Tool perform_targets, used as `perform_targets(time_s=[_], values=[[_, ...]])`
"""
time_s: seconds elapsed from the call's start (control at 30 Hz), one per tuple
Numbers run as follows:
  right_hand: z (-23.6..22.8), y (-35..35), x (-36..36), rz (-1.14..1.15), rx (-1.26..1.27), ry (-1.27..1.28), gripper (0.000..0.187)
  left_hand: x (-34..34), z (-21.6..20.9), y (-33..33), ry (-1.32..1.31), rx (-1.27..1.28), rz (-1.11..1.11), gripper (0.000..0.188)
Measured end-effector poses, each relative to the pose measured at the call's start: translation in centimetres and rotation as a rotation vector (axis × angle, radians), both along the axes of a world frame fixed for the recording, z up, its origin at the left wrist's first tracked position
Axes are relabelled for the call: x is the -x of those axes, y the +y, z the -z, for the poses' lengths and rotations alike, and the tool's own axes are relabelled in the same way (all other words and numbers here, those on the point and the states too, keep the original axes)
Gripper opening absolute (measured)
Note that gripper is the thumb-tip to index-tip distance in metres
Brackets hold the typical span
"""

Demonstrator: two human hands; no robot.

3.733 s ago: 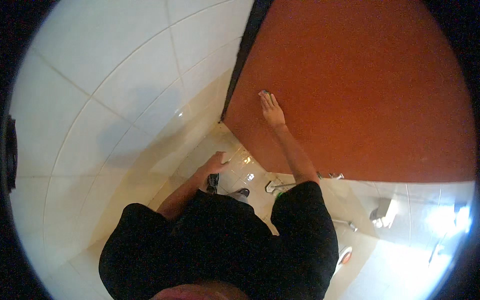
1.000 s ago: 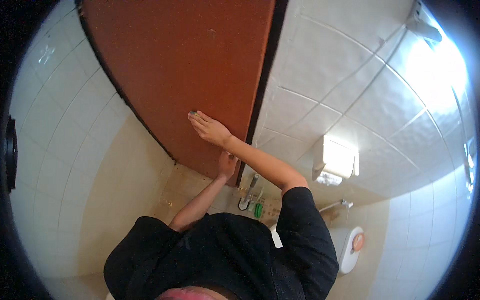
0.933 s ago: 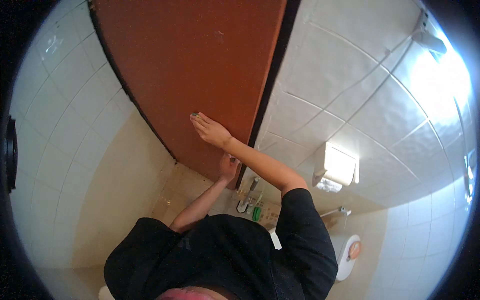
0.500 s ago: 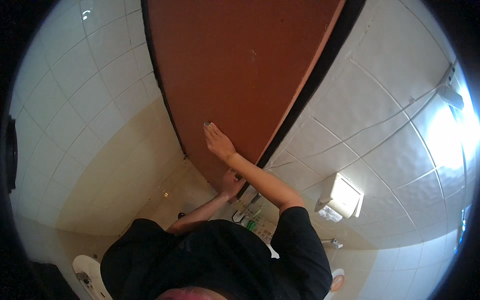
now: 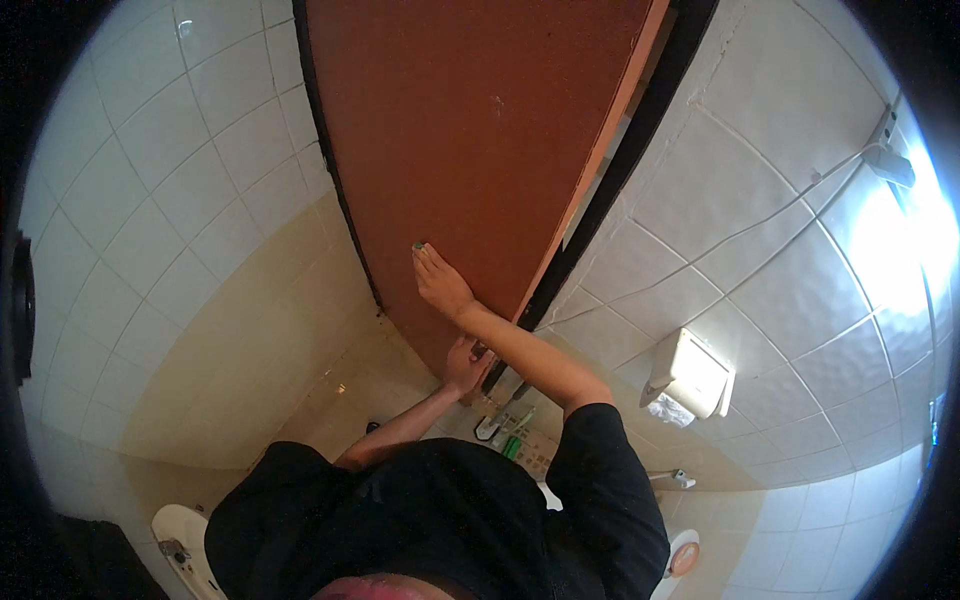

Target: Clean bathroom surfaces including the door and wall tiles using a sponge.

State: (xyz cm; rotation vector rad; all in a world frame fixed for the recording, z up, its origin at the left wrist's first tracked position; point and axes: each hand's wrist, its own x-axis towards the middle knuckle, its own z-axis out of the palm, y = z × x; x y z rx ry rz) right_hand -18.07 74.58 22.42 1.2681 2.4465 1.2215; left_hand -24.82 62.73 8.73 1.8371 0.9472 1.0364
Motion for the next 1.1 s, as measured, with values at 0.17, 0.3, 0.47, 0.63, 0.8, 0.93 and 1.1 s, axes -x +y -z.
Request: perform_targets(time_s=[0.17, 0.3, 0.47, 0.63, 0.8, 0.93, 1.1], values=[[0.3, -0.3, 0.5, 0.003, -0.021, -0.003, 0.053, 0.8, -0.8, -1.3, -0.077, 0.028, 0.020, 0.042], [0.9, -0.2, 2.1, 0.015, -0.014, 0.044, 0.051, 1.5, 0.5, -1.9, -0.274, 0.113, 0.033, 0.045], [3.4, 2.2, 3.9, 0.041, 0.041, 0.020, 0.049, 4.3, 0.2, -2.1, -0.351, 0.164, 0.060, 0.049], [1.5, 8.4, 5.6, 0.199, -0.150, -0.024, 0.051, 9.5, -1.5, -0.2, -0.224, 0.151, 0.133, 0.043], [-13.3, 14.5, 10.5, 0.314, -0.323, -0.119, 0.052, 19.8, -2.3, 2.7, -0.242, 0.200, 0.090, 0.036], [-21.3, 16.2, 10.5, 0.349, -0.546, -0.110, 0.052, 26.9, -2.7, 5.5, -0.315, 0.195, -0.029, 0.031], [-15.3, 10.9, 10.2, 0.365, -0.187, -0.344, 0.054, 33.4, -2.5, 8.5, -0.309, 0.153, -0.142, 0.030]])
